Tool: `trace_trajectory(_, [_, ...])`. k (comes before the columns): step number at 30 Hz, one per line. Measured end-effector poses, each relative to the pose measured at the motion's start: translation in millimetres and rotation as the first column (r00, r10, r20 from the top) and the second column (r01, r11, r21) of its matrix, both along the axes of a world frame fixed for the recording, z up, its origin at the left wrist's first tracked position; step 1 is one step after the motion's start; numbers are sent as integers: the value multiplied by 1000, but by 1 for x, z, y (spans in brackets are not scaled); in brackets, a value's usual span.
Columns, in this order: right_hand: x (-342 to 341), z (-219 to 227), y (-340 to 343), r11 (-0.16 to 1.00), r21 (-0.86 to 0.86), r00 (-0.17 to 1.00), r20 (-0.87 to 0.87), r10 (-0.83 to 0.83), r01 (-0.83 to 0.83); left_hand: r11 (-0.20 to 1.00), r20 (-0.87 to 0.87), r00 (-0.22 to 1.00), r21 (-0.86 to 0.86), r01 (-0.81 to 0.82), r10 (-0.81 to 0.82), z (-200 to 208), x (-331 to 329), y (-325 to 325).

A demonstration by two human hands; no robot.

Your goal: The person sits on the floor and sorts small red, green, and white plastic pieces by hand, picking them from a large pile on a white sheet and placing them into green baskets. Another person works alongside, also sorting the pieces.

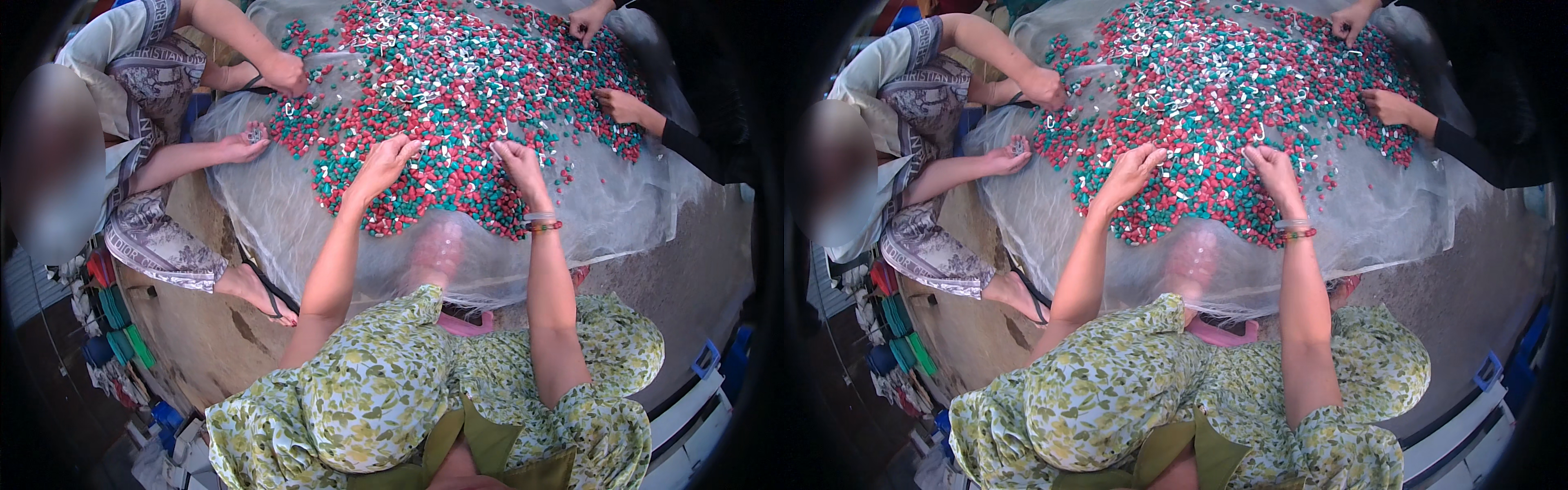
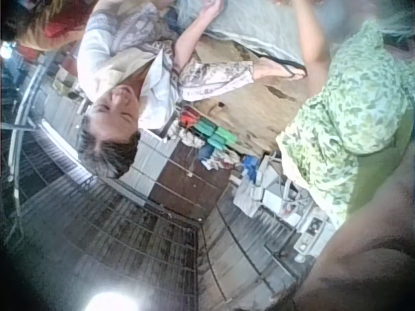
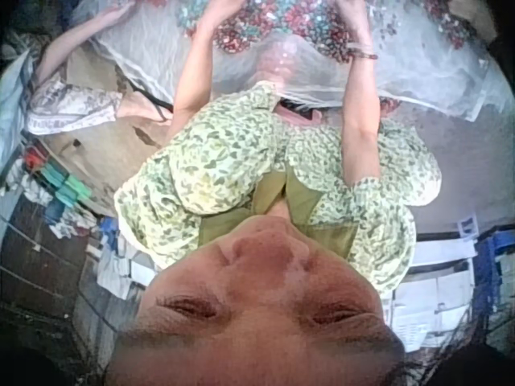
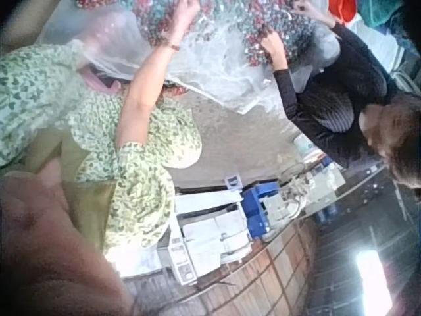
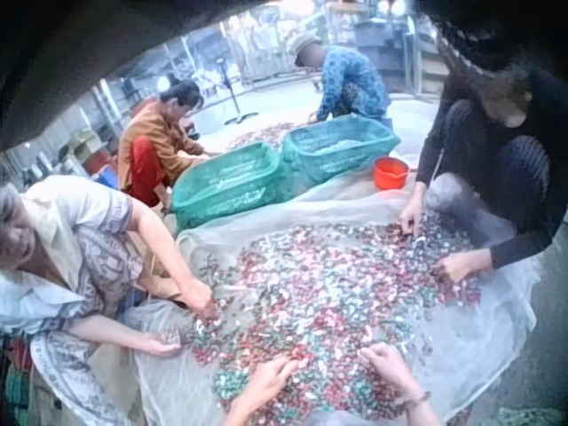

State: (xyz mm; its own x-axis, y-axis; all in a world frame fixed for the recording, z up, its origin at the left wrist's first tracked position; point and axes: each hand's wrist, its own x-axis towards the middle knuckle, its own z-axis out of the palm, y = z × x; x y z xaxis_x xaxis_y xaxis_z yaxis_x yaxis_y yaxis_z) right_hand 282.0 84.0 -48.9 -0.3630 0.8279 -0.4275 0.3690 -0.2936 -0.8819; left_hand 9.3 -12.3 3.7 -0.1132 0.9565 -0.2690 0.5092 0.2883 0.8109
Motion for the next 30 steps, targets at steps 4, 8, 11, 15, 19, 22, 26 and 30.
trace_trajectory(4, [-7, 48, 0, 896, -439, 722, -639, -265, -59, 995, 301, 952, -92, -24, 51, 9, 0, -1])
trace_trajectory(8, [-19, 66, -3, 872, -487, 622, -699, -354, -52, 994, 368, 926, -102, -48, 82, 17, -6, 2])
trace_trajectory(11, [-25, 70, -6, 884, -462, 594, -730, -337, -66, 986, 846, 507, -153, -68, 166, 35, -8, -5])
trace_trajectory(15, [-40, 80, -14, 899, -439, 625, -704, -338, -8, 989, 979, -183, 64, -134, -88, 37, -3, -5])
trace_trajectory(19, [-53, 87, -25, 892, -450, 646, -667, -372, 49, 984, 986, 43, -156, -80, 160, 44, 11, -2])
trace_trajectory(22, [-63, 92, -38, 857, -515, 558, -719, -414, -28, 970, 889, 388, -211, -121, 242, 54, 31, -2])
trace_trajectory(26, [-75, 85, -52, 715, -668, 374, -729, -574, -207, 955, 414, 909, 245, -169, 55, 55, 49, -1])
trace_trajectory(30, [-83, 89, -57, 665, -712, 347, -697, -628, -227, 952, 103, 984, 255, -168, 146, 79, 55, -4])
